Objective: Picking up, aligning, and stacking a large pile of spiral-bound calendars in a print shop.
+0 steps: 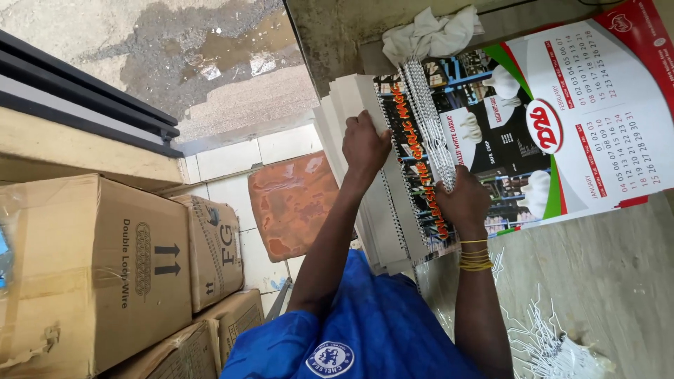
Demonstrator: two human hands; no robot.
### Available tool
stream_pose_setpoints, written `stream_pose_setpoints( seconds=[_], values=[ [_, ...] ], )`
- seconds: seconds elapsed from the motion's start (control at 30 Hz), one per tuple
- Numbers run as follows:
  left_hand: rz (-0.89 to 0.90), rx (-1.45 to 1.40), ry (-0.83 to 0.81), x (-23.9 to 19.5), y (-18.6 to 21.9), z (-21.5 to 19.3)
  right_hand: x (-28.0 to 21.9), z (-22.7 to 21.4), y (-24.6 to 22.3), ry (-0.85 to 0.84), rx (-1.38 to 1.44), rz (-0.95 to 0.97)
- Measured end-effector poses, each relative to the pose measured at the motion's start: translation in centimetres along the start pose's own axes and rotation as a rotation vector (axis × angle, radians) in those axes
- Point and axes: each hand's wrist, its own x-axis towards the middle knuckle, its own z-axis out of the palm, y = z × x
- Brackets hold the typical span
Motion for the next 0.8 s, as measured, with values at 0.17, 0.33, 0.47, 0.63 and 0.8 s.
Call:
stream_pose_setpoints(
  seconds=[0.17,0.33,0.47,0.63,0.8],
  values=[
    [-0.109,-0.179,-0.123,0.8,-0.2,1.0,-0.5,-0.2,-0.4,0.011,-0.009,0.0],
    [-0.052,-0.205,-0.141,0.6,-1.2,3.7,-0.2,-0.7,0.5,-0.017,0.124,0.06],
    [-0.081,-0.52,-0.175,1.9,-3.2,6.6,-1.3,-4.2,-0.3,-0.032,0.269,0.058],
    [-0.106,-1.105,-0.34,2.0,-4.7,9.2,-1.9,-6.4,-1.7,-0.03,0.394,0.051],
    [-0.14,-1.221,-0.527,-1.3,-1.0,6.1,-1.5,-6.0,-0.5,-0.02,0.466,0.03]
  ],
)
